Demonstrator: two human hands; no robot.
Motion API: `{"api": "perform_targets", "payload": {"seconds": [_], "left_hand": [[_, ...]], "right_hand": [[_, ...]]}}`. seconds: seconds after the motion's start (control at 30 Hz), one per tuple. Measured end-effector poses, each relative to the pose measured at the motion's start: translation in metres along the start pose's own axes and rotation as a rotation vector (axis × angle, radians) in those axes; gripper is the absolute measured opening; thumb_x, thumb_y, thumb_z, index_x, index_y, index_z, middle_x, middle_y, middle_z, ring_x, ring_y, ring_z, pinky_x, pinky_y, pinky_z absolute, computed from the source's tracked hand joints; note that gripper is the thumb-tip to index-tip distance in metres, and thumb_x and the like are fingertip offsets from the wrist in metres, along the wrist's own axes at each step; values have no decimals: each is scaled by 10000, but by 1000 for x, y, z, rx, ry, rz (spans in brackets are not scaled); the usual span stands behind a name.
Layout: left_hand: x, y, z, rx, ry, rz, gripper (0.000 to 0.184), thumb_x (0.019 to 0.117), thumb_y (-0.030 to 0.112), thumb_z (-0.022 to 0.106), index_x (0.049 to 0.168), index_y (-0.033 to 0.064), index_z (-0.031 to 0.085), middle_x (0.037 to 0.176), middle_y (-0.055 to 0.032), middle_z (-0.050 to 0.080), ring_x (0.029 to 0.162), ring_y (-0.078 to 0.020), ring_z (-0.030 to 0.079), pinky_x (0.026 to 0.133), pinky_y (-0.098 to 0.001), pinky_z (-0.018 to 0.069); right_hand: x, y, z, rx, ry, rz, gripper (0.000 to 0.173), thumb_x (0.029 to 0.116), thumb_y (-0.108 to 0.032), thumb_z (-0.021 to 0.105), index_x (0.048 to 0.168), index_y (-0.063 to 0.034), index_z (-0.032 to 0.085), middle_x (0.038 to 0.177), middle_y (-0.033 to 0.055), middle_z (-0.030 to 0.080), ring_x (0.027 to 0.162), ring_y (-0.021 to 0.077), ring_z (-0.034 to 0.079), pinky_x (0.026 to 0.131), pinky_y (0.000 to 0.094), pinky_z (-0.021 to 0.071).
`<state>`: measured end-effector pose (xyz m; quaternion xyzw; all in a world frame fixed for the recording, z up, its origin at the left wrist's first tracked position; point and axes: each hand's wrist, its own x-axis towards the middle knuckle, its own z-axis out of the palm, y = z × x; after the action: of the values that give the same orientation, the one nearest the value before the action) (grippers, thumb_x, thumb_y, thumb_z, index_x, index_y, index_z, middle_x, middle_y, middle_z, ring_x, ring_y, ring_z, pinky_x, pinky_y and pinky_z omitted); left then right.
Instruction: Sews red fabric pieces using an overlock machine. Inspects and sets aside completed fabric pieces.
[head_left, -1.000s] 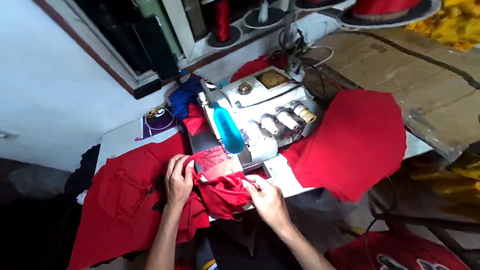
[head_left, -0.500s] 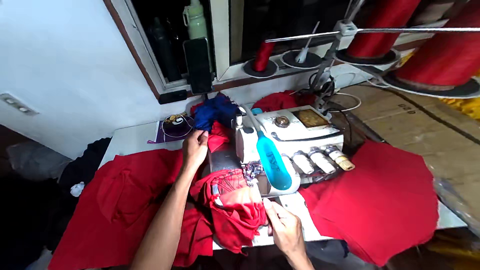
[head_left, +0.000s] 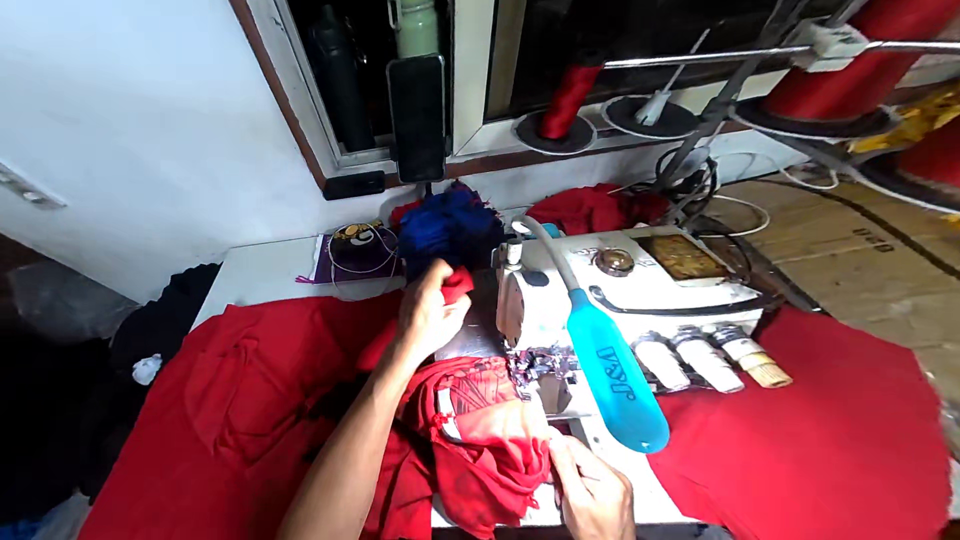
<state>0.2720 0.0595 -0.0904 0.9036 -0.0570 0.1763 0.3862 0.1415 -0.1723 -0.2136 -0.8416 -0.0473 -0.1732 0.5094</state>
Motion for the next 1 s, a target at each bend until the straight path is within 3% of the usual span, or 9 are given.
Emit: {"api": "perform_targets", "payload": {"seconds": [0.07, 0.17, 0.37, 0.43, 0.57, 0.7, 0.77, 0.9, 1.0], "left_hand": [[1, -6, -17, -84, 86, -135, 343, 959, 153, 644, 1259, 11, 557, 1015, -188, 676, 854, -281, 680, 722, -485, 570], [14, -29, -30, -69, 328, -200, 397, 921, 129, 660, 1263, -33, 538, 1026, -172, 676, 927, -249, 679, 823, -459, 566], [20, -60, -22, -139, 396, -483, 439, 938, 163, 673, 1315, 4, 512, 1018, -168, 659, 825, -264, 660, 733, -478, 556], [11, -53, -15, -160, 360, -422, 420, 974, 198, 649, 1330, 24, 509, 1027, -173, 666, 805, -268, 665, 686, -470, 557], [2, -12, -9, -52, 191, -191, 433, 990, 226, 635, 1360, 33, 521, 1123, -198, 683, 945, -310, 693, 789, -515, 578], [11, -4, 11, 157, -37, 160, 254, 914, 268, 679, 1020, 57, 772, 1267, -87, 699, 1167, -284, 639, 984, -500, 515], [23, -10, 10, 89, -108, 192, 280, 930, 287, 637, 1009, 58, 778, 1303, -99, 681, 1228, -294, 608, 1048, -516, 469], [62, -12, -3, -185, -49, 117, 341, 1020, 252, 521, 1063, 13, 761, 1155, -117, 732, 1135, -228, 666, 1027, -472, 502], [96, -7, 0, -137, 122, 18, 231, 1009, 181, 573, 1059, 38, 747, 1029, -102, 732, 916, -188, 693, 827, -410, 567]], "right_hand": [[-1, 2, 0, -4, 6, -18, 393, 1034, -265, 519, 799, -33, 733, 649, 2, 660, 565, -11, 591, 552, 183, 508], [-1, 4, 1, -36, 19, -36, 377, 1018, -252, 522, 802, -30, 737, 667, 15, 678, 603, -1, 617, 590, 188, 516], [-1, 5, 4, -43, 41, -67, 370, 1011, -247, 531, 782, -36, 731, 655, 13, 665, 595, -6, 605, 584, 168, 506], [-2, 4, 4, -53, 48, -74, 379, 1018, -253, 529, 780, -34, 727, 661, 20, 669, 614, -8, 612, 606, 159, 505], [-3, 3, 4, -63, 45, -75, 341, 1000, -211, 537, 814, -24, 753, 721, 41, 716, 675, -8, 653, 674, 153, 528], [-2, 4, 4, -65, 40, -89, 348, 1002, -224, 538, 816, -20, 748, 733, 50, 719, 697, 11, 665, 694, 168, 537], [-2, 5, 3, -70, 36, -97, 350, 1007, -227, 536, 828, -17, 751, 742, 53, 726, 709, 16, 674, 705, 174, 544], [-1, 4, 2, -72, 29, -100, 333, 996, -200, 542, 836, 0, 756, 759, 82, 737, 723, 49, 696, 723, 193, 555], [-2, 3, 2, -88, 14, -92, 314, 980, -182, 549, 833, 6, 753, 750, 92, 732, 713, 83, 699, 717, 226, 561]]}}
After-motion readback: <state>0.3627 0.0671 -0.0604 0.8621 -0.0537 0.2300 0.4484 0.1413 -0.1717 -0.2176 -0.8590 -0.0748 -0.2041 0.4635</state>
